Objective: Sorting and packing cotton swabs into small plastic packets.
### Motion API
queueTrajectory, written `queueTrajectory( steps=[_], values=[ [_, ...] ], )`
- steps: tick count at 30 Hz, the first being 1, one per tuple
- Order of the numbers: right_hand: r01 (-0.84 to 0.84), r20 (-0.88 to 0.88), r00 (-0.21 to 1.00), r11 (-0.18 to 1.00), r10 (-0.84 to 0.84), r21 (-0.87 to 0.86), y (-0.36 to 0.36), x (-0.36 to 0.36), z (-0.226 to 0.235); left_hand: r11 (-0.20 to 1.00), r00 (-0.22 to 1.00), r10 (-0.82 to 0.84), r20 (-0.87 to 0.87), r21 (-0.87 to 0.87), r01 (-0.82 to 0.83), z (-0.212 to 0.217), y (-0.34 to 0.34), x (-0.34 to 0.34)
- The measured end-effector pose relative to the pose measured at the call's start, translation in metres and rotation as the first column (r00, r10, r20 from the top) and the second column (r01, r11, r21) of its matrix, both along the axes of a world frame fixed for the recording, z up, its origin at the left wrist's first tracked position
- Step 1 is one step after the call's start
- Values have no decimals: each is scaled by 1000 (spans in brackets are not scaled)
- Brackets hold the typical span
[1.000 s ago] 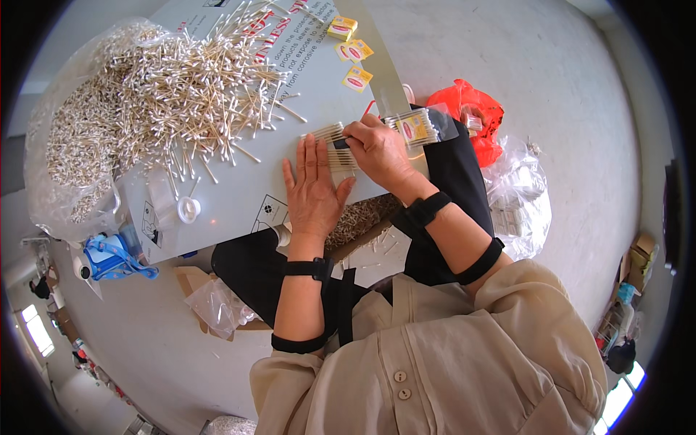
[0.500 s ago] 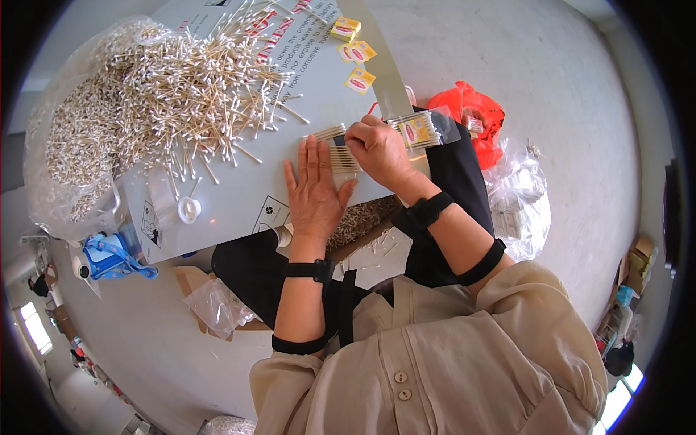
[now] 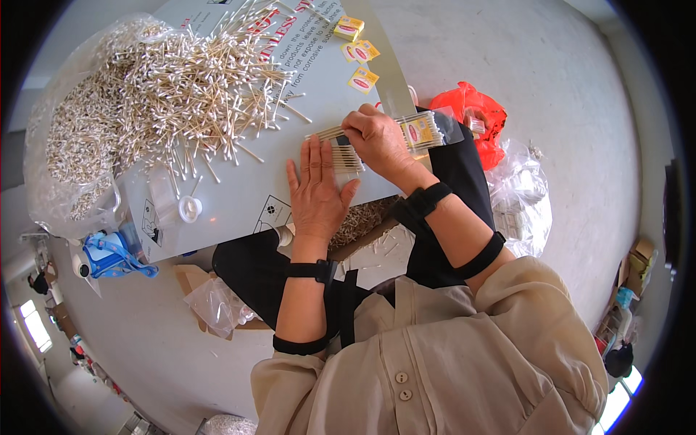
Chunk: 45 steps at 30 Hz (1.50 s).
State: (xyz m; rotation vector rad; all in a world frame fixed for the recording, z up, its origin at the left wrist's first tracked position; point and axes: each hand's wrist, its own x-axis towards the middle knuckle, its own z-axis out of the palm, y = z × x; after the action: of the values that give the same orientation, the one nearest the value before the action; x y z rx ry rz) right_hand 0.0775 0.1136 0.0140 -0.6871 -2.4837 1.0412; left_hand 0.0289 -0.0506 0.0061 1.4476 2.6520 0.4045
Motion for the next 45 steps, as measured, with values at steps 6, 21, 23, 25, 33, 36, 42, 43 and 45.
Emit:
queueTrajectory(
  steps=[6, 21, 23, 25, 33, 36, 42, 43, 45],
  values=[
    [-18, -23, 1000, 1000, 19, 20, 3, -2, -3, 1000, 1000, 0, -5, 2, 0, -1, 0, 0],
    [-184, -3, 982, 971, 187, 151, 20, -20, -11, 1000, 1000, -1, -5, -6, 1, 0, 0, 0],
    [-191, -8, 981, 966, 196, 174, 31, -33, -12, 1000, 1000, -7, 0, -5, 7, 0, 2, 1],
    [-204, -14, 977, 959, 211, 197, 38, -43, -6, 1000, 999, -24, -30, -12, 23, -1, 1, -1],
    [-363, 36, 927, 870, 373, 334, 11, 23, 14, 999, 999, -37, -30, -11, 36, -3, -2, -5],
    [-399, 126, 916, 838, 381, 371, -5, 49, 9, 999, 999, -40, -25, 1, 40, -2, 1, -4],
    [-381, 104, 919, 796, 379, 470, -10, 47, -5, 997, 997, -65, -28, 50, 66, -1, 3, -8],
    [-387, 97, 915, 781, 392, 490, -9, 46, -7, 997, 997, -73, -26, 37, 74, 0, 2, -9],
    [-402, 96, 905, 760, 414, 511, -2, 44, -8, 997, 997, -78, -25, 12, 79, 1, 2, -10]
  ],
)
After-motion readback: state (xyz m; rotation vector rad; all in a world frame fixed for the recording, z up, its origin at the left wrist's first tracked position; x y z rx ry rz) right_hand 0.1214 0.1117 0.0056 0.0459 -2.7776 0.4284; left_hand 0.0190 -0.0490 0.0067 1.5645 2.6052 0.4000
